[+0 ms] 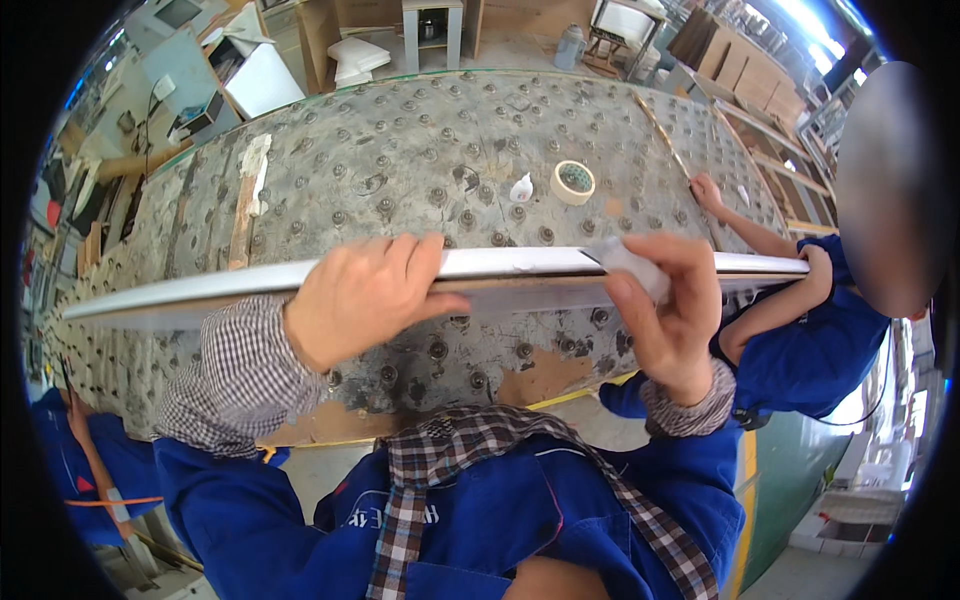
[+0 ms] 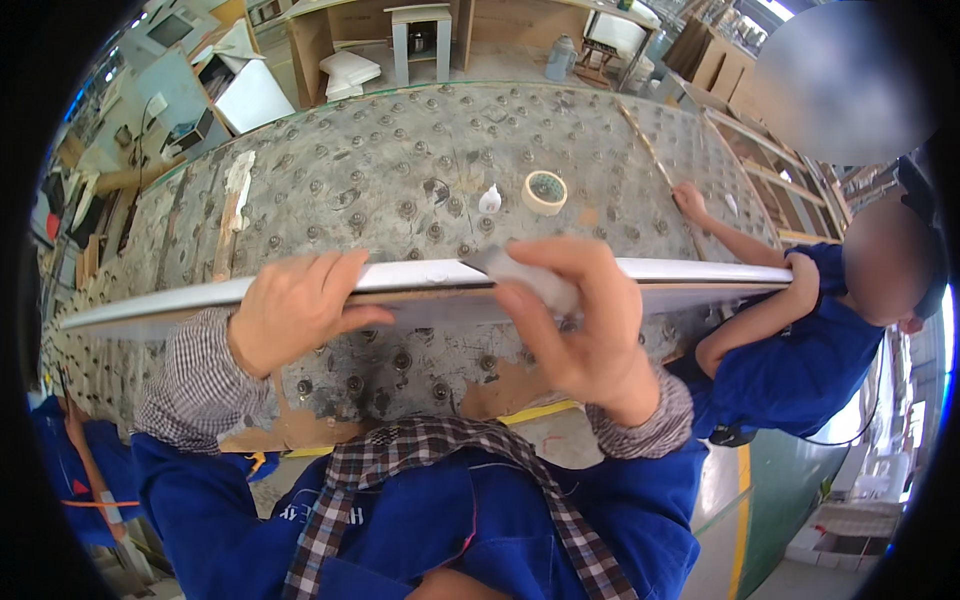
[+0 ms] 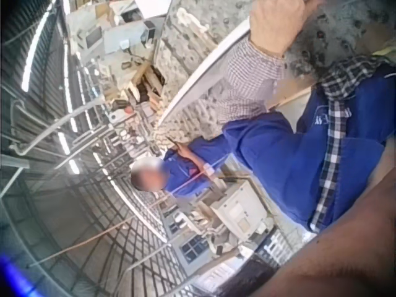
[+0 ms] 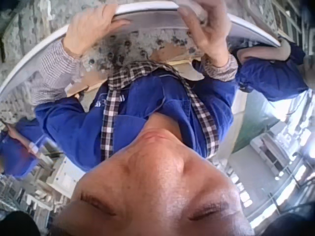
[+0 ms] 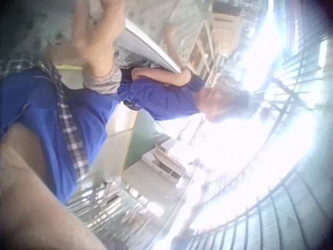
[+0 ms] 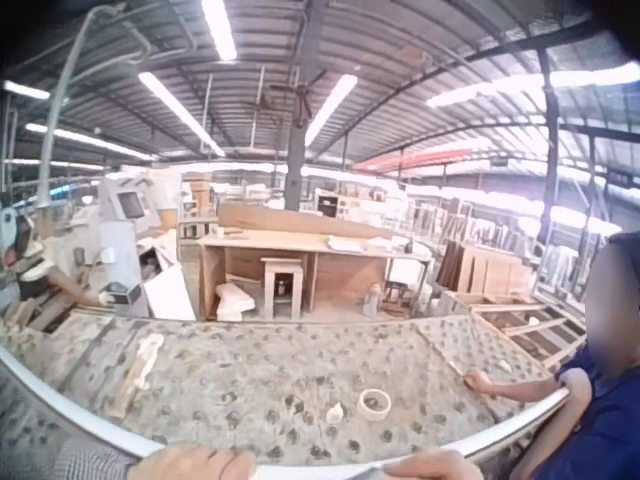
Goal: The person applies a white edge strip to a long board. They use a small tool to press the strip, apply adhesive from a bottle, and smooth the edge with tape. The person works along the length of the board, repeating the process.
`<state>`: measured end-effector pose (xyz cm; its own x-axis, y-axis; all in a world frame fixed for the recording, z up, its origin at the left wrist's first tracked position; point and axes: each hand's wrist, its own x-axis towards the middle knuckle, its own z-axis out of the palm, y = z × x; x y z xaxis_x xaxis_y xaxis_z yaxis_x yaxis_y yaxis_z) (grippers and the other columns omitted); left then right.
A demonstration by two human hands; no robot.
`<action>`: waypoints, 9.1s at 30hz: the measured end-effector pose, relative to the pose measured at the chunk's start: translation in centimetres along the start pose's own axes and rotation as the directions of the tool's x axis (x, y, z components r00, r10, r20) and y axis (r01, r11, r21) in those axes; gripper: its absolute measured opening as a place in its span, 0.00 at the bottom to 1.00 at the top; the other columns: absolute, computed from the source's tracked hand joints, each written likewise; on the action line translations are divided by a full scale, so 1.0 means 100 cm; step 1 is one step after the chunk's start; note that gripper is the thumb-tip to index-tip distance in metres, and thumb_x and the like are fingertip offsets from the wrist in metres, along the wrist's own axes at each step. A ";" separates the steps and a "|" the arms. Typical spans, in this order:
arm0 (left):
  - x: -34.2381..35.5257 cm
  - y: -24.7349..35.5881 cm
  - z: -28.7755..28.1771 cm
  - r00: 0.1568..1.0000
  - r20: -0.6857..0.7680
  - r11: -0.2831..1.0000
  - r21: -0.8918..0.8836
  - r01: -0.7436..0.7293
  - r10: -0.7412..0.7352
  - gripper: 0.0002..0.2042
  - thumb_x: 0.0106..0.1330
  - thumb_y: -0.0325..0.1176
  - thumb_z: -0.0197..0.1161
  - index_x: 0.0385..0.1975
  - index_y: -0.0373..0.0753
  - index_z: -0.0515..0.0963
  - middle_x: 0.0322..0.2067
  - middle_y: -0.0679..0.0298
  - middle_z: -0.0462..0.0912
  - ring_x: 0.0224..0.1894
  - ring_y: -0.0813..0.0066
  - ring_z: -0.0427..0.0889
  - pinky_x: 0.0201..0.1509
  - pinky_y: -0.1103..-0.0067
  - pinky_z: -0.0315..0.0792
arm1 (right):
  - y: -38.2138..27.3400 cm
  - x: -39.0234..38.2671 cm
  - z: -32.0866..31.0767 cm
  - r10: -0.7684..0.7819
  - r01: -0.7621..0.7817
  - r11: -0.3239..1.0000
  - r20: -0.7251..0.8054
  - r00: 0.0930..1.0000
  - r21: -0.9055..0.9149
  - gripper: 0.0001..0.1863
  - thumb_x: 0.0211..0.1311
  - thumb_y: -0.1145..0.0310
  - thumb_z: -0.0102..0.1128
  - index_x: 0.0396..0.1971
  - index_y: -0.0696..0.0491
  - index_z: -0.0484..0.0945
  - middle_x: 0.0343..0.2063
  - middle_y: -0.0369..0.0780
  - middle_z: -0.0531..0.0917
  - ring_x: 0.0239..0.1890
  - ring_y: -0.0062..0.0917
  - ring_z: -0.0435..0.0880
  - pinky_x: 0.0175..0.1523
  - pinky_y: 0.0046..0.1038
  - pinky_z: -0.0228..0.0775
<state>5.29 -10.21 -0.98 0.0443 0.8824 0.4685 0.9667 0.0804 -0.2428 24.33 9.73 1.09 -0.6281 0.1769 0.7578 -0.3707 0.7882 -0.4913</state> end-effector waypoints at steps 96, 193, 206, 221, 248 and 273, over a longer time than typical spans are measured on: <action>0.044 0.013 0.002 0.913 0.171 0.876 -0.260 0.405 -0.371 0.24 0.53 0.56 0.65 0.22 0.35 0.76 0.16 0.58 0.76 0.20 0.61 0.78 0.24 0.71 0.71 | 0.091 0.089 0.023 0.188 -0.263 0.963 0.547 0.815 0.061 0.10 0.58 0.72 0.60 0.40 0.57 0.78 0.29 0.39 0.83 0.21 0.13 0.74 0.27 0.20 0.66; 0.038 -0.020 -0.005 0.951 0.223 0.750 -0.586 0.307 -0.216 0.12 0.59 0.36 0.63 0.36 0.34 0.81 0.31 0.54 0.83 0.30 0.56 0.82 0.32 0.72 0.75 | 0.059 0.105 0.005 -0.334 0.188 0.941 0.688 0.644 0.280 0.10 0.44 0.81 0.63 0.30 0.56 0.78 0.22 0.41 0.79 0.24 0.34 0.79 0.26 0.32 0.69; 0.039 -0.019 -0.005 0.942 0.235 0.733 -0.593 0.334 -0.239 0.11 0.59 0.35 0.64 0.35 0.33 0.81 0.31 0.53 0.83 0.31 0.57 0.82 0.32 0.73 0.75 | 0.059 0.100 0.013 -0.386 0.313 0.921 0.658 0.647 0.232 0.10 0.42 0.80 0.64 0.29 0.55 0.78 0.21 0.40 0.78 0.24 0.34 0.79 0.25 0.31 0.69; 0.064 0.075 -0.097 0.982 -0.120 0.945 -0.312 0.102 -0.145 0.11 0.59 0.33 0.53 0.39 0.36 0.74 0.15 0.64 0.66 0.15 0.72 0.70 0.21 0.79 0.69 | 0.088 0.096 0.001 -0.348 0.236 0.932 0.500 0.793 0.273 0.09 0.44 0.82 0.63 0.28 0.56 0.80 0.24 0.40 0.83 0.26 0.30 0.82 0.29 0.26 0.72; 0.071 0.029 -0.016 0.999 0.037 0.989 -0.147 0.003 0.003 0.10 0.41 0.21 0.66 0.26 0.29 0.76 0.27 0.60 0.70 0.27 0.67 0.71 0.29 0.76 0.66 | 0.096 0.107 0.006 -0.338 0.178 0.917 0.458 0.823 0.357 0.06 0.47 0.77 0.63 0.28 0.57 0.79 0.24 0.39 0.83 0.25 0.27 0.83 0.28 0.23 0.71; 0.058 0.014 0.001 0.945 -0.025 0.820 -0.505 0.270 -0.326 0.09 0.49 0.30 0.72 0.26 0.35 0.79 0.25 0.63 0.74 0.27 0.67 0.71 0.32 0.74 0.65 | 0.099 0.107 0.005 -0.274 0.101 0.933 0.499 0.822 0.346 0.06 0.46 0.75 0.63 0.28 0.57 0.79 0.23 0.38 0.82 0.21 0.25 0.80 0.25 0.24 0.68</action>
<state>6.89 -4.92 1.34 -0.2673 0.7961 0.5429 0.9318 0.0699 0.3562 13.58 19.15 4.07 -0.7562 -0.3645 0.5434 -0.6459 0.5490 -0.5305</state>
